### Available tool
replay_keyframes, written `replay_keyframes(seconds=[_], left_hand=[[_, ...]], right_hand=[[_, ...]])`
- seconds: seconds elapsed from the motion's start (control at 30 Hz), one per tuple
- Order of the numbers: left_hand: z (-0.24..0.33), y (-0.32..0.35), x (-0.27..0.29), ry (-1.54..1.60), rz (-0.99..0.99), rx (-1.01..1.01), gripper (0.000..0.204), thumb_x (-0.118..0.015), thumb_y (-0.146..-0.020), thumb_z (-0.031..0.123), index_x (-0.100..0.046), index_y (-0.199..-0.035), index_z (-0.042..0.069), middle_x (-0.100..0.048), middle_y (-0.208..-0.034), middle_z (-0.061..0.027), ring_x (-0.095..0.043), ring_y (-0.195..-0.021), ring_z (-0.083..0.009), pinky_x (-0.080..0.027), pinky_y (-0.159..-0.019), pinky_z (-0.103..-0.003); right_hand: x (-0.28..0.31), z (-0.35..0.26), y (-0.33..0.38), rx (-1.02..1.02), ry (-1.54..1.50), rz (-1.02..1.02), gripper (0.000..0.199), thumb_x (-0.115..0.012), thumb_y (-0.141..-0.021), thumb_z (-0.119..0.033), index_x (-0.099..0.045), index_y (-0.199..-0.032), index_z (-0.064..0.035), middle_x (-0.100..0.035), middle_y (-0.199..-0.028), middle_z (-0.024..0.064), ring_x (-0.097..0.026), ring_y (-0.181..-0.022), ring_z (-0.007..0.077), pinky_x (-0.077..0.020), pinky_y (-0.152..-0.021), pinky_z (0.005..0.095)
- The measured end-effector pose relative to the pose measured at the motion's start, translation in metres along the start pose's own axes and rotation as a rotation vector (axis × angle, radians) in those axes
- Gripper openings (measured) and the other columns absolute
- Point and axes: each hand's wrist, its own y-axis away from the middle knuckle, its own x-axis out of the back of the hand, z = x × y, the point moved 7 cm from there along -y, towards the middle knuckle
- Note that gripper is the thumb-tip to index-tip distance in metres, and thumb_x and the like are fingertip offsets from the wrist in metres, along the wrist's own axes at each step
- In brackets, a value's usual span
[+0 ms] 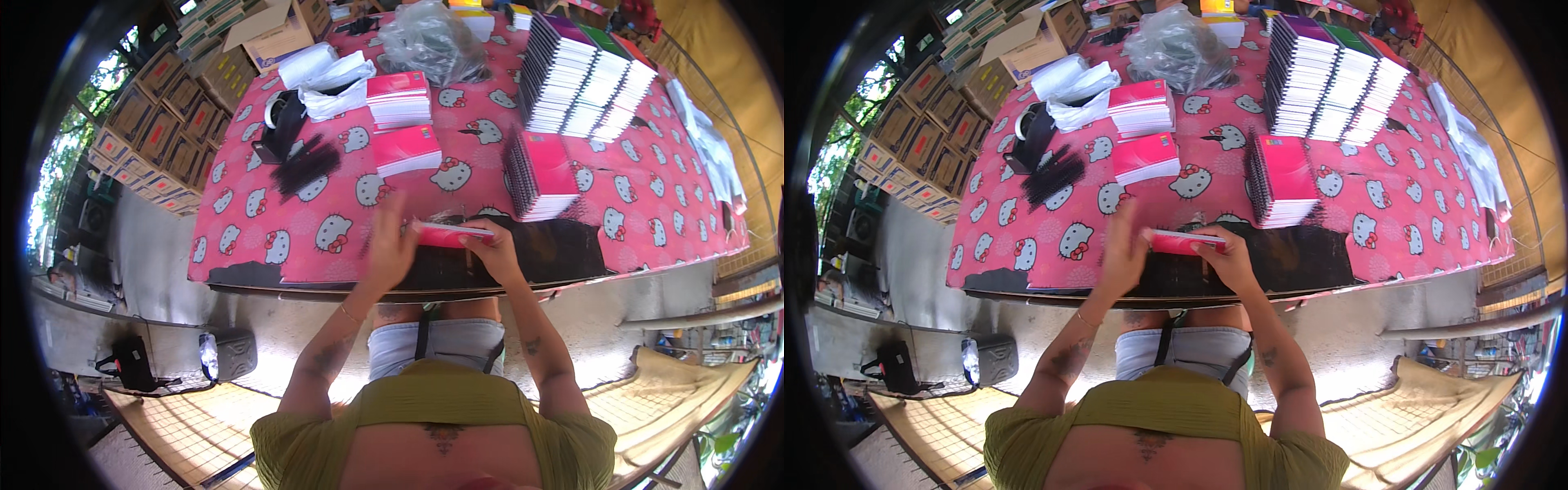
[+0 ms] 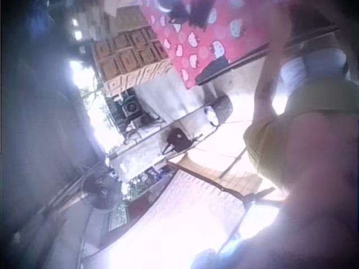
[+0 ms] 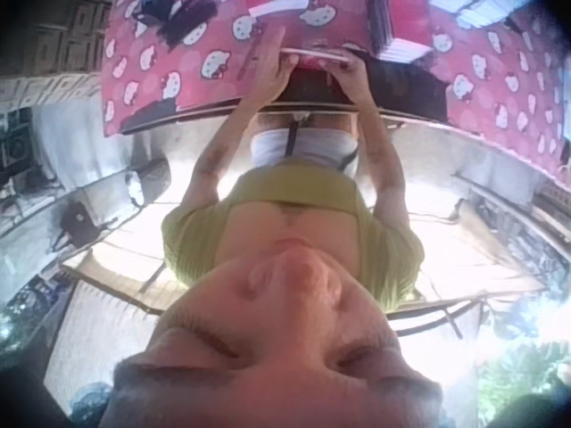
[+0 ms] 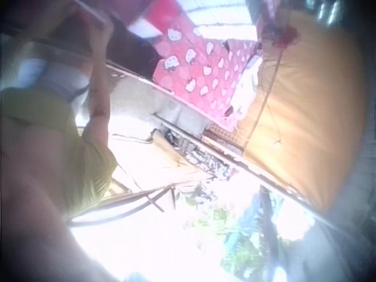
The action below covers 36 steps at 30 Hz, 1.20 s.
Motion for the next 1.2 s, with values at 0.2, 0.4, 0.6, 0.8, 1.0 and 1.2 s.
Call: replay_keyframes(seconds=[0.2, 0.4, 0.6, 0.8, 1.0, 1.2], left_hand=[[-0.069, -0.015, 0.013, -0.301, -0.065, 0.042, 0.035, -0.065, -0.091, 0.009, -0.06, -0.125, 0.004, -0.061, -0.099, -0.0162, -0.061, -0.086, -0.035, -0.05, -0.074, -0.043], [-0.002, 0.004, 0.03, 0.132, -0.11, 0.208, 0.024, -0.058, -0.098, 0.007, -0.059, -0.121, 0.003, -0.057, -0.089, -0.0074, -0.055, -0.077, -0.0175, -0.047, -0.07, -0.03], [-0.039, 0.045, 0.006, 0.409, 0.021, 0.409, 0.02, -0.052, -0.105, 0.018, -0.056, -0.115, 0.002, -0.06, -0.097, -0.0046, -0.056, -0.08, -0.0111, -0.049, -0.069, -0.028], [-0.006, 0.002, 0.042, 0.059, -0.101, 0.074, 0.02, -0.066, -0.097, 0.012, -0.067, -0.112, -0.001, -0.066, -0.089, -0.0087, -0.067, -0.083, -0.0164, -0.05, -0.069, -0.028], [-0.009, 0.006, 0.04, 0.01, -0.073, 0.1, 0.017, -0.072, -0.089, 0.006, -0.071, -0.105, 0.001, -0.066, -0.085, -0.0108, -0.066, -0.065, -0.0197, -0.049, -0.055, -0.029], [-0.007, 0.001, 0.042, 0.087, 0.024, -0.007, 0.016, -0.073, -0.087, 0.006, -0.071, -0.103, 0.002, -0.067, -0.085, -0.0112, -0.067, -0.069, -0.0219, -0.052, -0.058, -0.03]], right_hand=[[-0.009, 0.0, 0.0, -0.114, 0.053, 0.015, 0.019, -0.073, -0.09, -0.004, -0.068, -0.108, 0.0007, -0.065, -0.082, 0.0006, -0.055, -0.059, 0.0045, -0.044, -0.053, 0.0212], [-0.007, 0.0, 0.003, -0.061, 0.002, 0.017, 0.026, -0.074, -0.088, -0.007, -0.07, -0.114, -0.0042, -0.066, -0.079, -0.0019, -0.053, -0.059, 0.0017, -0.0409, -0.05, 0.0196], [-0.013, 0.007, -0.001, -0.107, -0.007, 0.016, 0.021, -0.071, -0.091, -0.008, -0.07, -0.112, -0.0048, -0.064, -0.079, -0.0022, -0.051, -0.057, 0.0016, -0.0404, -0.049, 0.0203], [-0.009, 0.004, 0.0, -0.008, 0.049, 0.028, 0.018, -0.07, -0.093, -0.01, -0.07, -0.11, -0.0054, -0.061, -0.073, -0.0033, -0.05, -0.056, 0.0013, -0.0391, -0.048, 0.0204], [-0.011, 0.005, 0.001, -0.022, 0.044, 0.016, 0.016, -0.07, -0.093, -0.01, -0.07, -0.109, -0.0059, -0.059, -0.072, -0.0043, -0.048, -0.057, 0.0007, -0.0368, -0.05, 0.0204], [-0.011, 0.005, 0.001, -0.016, 0.012, 0.018, 0.016, -0.07, -0.093, -0.009, -0.07, -0.108, -0.0048, -0.059, -0.072, -0.0043, -0.048, -0.056, 0.0005, -0.0366, -0.049, 0.0205]])
